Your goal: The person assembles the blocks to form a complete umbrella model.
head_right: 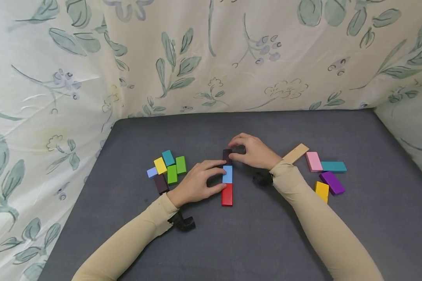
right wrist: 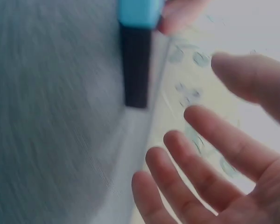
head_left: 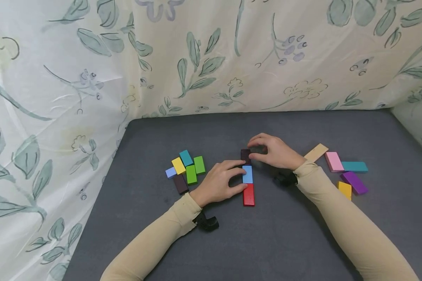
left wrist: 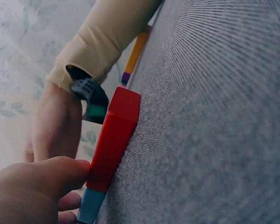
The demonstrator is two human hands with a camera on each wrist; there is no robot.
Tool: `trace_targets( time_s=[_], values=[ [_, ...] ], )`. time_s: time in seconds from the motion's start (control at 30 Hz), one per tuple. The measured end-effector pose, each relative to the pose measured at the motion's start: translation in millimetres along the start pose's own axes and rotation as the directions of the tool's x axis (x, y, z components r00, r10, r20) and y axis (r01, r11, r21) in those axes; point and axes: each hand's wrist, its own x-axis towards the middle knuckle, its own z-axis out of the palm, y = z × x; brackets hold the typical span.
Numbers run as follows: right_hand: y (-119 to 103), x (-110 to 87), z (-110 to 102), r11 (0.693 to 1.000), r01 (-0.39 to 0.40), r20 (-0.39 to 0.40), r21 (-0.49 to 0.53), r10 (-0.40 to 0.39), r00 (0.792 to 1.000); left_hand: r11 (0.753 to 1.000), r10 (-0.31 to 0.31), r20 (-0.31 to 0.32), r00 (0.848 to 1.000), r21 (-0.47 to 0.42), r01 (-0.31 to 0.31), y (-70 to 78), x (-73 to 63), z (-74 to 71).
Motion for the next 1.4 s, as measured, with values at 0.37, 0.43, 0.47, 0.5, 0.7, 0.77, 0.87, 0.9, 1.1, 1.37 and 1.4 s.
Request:
trace_targets(
  time_s=[0.37, 0.43, 0.47, 0.5, 0.7, 0.77, 0.87, 0.9, 1.1, 1.37, 1.4],
  values=[
    [-3, -35.8, -58, 0.979, -0.189, -0.098, -0.073, 0.182, 0.978, 1.000, -0.014, -0.005, 1.000, 0.001, 0.014, 3.9, -1.0, 1.5],
    [-2, -45.8, -68, 0.973, -0.208, -0.106, -0.103, 0.197, 0.975, 1.000, -0.008, -0.009, 1.000, 0.001, 0.008, 4.5, -1.1, 1.4],
    [-1, -51.1, -72, 0.969, -0.217, -0.112, -0.117, 0.204, 0.973, 1.000, -0.006, -0.010, 1.000, 0.001, 0.006, 4.5, -1.1, 1.5],
    [0, -56.2, -76, 0.965, -0.225, -0.115, -0.131, 0.211, 0.971, 1.000, -0.005, -0.012, 1.000, 0.002, 0.005, 4.6, -1.1, 1.6],
    [11, -88.3, -96, 0.939, -0.283, -0.147, -0.195, 0.258, 0.955, 1.000, -0.002, -0.020, 1.000, 0.003, 0.002, 4.5, -1.7, 2.6],
    [16, -98.7, -102, 0.927, -0.306, -0.160, -0.215, 0.276, 0.948, 1.000, -0.002, -0.022, 1.000, 0.004, 0.002, 4.6, -2.0, 2.9],
    [26, -113.2, -110, 0.904, -0.344, -0.192, -0.252, 0.301, 0.934, 1.000, -0.002, -0.023, 1.000, 0.005, 0.003, 4.5, -2.5, 3.4],
    [29, -117.4, -112, 0.897, -0.359, -0.196, -0.259, 0.315, 0.929, 1.000, -0.003, -0.023, 1.000, 0.004, 0.003, 4.5, -2.8, 3.5],
    [43, -132.4, -123, 0.863, -0.401, -0.192, -0.308, 0.356, 0.914, 1.000, -0.008, -0.023, 1.000, -0.002, 0.008, 4.5, -1.9, 4.3],
    [52, -133.6, -119, 0.864, -0.359, -0.117, -0.352, 0.340, 0.933, 1.000, -0.010, -0.022, 1.000, -0.011, 0.010, 5.3, -1.7, 3.6],
    [52, -132.4, -117, 0.869, -0.353, -0.104, -0.347, 0.339, 0.935, 1.000, -0.009, -0.023, 1.000, -0.012, 0.009, 5.5, -1.6, 3.6]
  ],
)
